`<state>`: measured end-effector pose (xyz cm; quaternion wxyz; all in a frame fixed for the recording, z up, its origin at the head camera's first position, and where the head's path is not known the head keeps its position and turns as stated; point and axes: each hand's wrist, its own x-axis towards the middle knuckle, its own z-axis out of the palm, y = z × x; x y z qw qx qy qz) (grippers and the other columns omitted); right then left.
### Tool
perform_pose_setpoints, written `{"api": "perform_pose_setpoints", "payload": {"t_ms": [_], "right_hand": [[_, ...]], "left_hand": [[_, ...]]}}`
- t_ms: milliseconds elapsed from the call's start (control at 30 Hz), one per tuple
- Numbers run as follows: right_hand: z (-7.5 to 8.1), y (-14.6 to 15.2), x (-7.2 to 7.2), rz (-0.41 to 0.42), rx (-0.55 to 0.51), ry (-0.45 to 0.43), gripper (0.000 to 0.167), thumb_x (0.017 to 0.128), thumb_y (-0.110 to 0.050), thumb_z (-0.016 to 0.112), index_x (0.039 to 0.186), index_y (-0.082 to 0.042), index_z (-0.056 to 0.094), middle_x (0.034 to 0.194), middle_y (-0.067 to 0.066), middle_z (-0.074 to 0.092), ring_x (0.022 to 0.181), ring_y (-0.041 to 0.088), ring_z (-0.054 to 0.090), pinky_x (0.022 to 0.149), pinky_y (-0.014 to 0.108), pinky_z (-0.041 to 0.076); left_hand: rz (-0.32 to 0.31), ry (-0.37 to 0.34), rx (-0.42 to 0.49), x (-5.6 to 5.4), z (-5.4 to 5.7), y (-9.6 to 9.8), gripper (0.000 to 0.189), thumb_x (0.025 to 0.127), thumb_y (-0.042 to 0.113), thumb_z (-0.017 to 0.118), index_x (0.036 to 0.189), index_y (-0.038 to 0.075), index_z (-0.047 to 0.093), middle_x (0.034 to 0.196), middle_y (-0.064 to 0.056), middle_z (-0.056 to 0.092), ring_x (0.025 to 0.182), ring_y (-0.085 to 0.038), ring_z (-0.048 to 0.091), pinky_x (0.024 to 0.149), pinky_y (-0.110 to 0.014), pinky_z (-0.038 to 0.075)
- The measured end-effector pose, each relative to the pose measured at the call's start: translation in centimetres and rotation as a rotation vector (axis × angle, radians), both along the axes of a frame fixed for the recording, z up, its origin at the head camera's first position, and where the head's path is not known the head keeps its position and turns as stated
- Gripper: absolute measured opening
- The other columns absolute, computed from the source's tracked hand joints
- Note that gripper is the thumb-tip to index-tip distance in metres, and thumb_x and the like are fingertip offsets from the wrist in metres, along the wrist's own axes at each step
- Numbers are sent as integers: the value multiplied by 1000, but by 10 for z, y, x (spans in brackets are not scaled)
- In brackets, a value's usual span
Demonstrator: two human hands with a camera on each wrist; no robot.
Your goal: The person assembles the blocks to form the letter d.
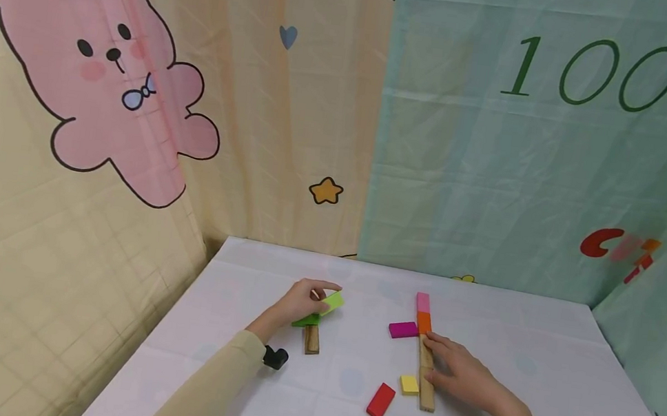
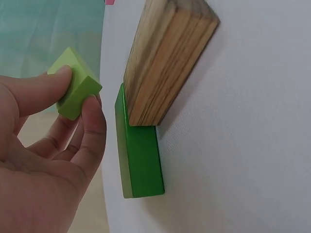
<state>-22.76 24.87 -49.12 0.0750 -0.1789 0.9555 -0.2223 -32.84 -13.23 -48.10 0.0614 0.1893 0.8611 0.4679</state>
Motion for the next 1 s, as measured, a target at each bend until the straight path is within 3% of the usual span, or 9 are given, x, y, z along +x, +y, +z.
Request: {"api": "perform_pose_setpoints", "payload": {"t_ms": [200,533,1000], "right_hand": [[0,0,0,2,0,1,73,90,-41,74,150,-9,48,155,13,40,139,42,37,101,68,37],[0,0,0,4,-2,7,72,90,-40,74,150,-9,49,155,13,41,139,42,38,100,68,37],[-2,1,-1,8,4,11,73,90,-40,75,150,-9,48,155,12,41,139,42,38,102,66,38]], "left_hand": [[-7,-16,-1,0,-4,4,44,92,8,73,133,24,69,101,-3,62,88,-20,57,72,-34,50],[-32,-15,6,3,-6,17,42,90,6,73,131,17,69,99,-5,61,84,-21,56,63,-31,49],[-84,-28,-42,8,-10,39,41,92,10,73,130,24,69,98,-1,61,88,-19,56,66,-31,49]]}}
